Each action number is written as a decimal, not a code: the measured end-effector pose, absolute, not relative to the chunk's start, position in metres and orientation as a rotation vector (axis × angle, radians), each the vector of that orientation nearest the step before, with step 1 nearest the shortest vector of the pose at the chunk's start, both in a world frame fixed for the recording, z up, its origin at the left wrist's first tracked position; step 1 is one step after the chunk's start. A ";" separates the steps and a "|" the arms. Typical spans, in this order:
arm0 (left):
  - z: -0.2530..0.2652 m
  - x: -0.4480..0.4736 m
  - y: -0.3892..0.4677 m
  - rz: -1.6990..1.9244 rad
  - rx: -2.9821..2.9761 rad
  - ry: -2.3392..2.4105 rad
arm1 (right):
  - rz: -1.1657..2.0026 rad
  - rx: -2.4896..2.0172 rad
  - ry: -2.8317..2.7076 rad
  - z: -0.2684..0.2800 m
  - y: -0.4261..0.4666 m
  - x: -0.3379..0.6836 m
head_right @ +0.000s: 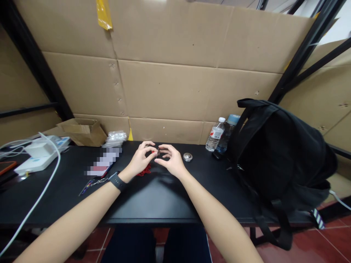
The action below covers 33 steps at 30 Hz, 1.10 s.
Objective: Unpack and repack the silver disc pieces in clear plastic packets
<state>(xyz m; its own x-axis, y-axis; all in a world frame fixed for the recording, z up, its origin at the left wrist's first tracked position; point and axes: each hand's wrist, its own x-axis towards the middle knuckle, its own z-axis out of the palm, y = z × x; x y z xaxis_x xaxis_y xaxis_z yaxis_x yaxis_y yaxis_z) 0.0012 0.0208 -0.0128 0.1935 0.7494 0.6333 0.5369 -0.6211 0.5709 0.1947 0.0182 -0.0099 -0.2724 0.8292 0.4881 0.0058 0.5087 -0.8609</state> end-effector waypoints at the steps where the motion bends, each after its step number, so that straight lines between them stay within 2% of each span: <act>1: -0.012 0.003 0.019 1.407 2.233 1.250 | 0.952 -0.715 -1.648 -0.010 0.018 0.194; 19: 0.003 0.012 -0.003 1.466 2.459 1.453 | 1.023 -0.678 -1.650 -0.006 0.021 0.201; 25: 0.002 0.008 0.001 1.501 2.455 1.487 | 0.845 -0.759 -1.956 -0.001 0.026 0.218; 33: 0.004 0.010 -0.002 1.444 2.499 1.378 | 0.830 -0.748 -1.973 -0.003 0.028 0.213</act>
